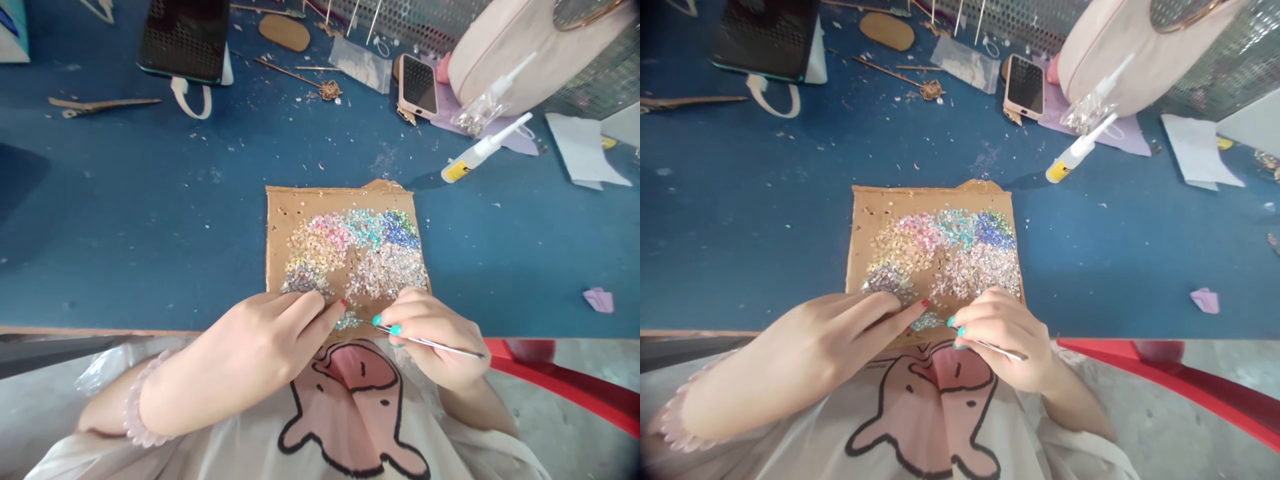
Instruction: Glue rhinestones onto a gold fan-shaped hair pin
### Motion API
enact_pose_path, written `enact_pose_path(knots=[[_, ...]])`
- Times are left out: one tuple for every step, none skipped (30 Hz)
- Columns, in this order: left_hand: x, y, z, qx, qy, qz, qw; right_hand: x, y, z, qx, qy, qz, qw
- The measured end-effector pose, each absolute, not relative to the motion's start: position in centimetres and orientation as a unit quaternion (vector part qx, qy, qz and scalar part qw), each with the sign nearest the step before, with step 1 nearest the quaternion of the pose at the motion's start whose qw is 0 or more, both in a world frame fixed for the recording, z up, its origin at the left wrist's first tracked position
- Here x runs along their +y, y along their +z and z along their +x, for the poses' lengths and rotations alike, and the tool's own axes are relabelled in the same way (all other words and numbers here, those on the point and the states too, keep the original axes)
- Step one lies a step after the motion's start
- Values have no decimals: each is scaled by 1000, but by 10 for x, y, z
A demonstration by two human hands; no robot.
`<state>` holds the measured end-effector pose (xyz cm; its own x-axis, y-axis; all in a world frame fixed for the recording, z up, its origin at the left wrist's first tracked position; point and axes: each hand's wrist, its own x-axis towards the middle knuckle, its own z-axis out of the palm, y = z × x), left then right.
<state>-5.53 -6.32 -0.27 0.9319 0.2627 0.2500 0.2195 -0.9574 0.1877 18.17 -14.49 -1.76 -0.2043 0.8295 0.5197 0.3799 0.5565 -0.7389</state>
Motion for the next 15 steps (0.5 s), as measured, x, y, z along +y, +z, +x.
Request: enact_pose_path(knots=[[-63,-2,-55,123,134,980,78,-145,-18,182,-739,232,-410,481],[-63,-2,-55,123,134,980,78,-145,-18,182,-739,232,-410,482],[-63,-2,-54,122,134,980,77,-145,-18,182,-739,234,-410,481],[-63,-2,-54,123,136,980,77,-145,-18,182,-738,236,-410,481],[-63,-2,-54,122,137,980,77,-145,-19,182,-737,239,-410,481],[-62,-1,-54,121,137,980,78,-145,-19,183,-738,241,-408,481],[-62,-1,-54,120,138,980,78,-145,-19,183,-738,243,-406,481],[-62,-1,-54,119,137,980,79,-145,-19,183,-740,244,-403,481],[-62,-1,-54,119,136,980,80,-145,-19,184,-742,245,-398,480],[-62,-1,-54,119,134,980,82,-145,-19,184,-745,246,-394,479],[-62,-2,-54,119,135,980,85,-145,-19,184,-747,247,-391,477],[-62,-2,-54,120,136,979,88,-145,-19,184,-748,248,-390,477],[-62,-2,-54,122,136,979,91,-145,-19,184,-749,248,-391,475],[-62,-3,-54,123,136,978,94,-145,-19,184,-749,247,-391,474],[-63,-3,-55,123,137,978,96,-145,-19,185,-750,247,-393,471]])
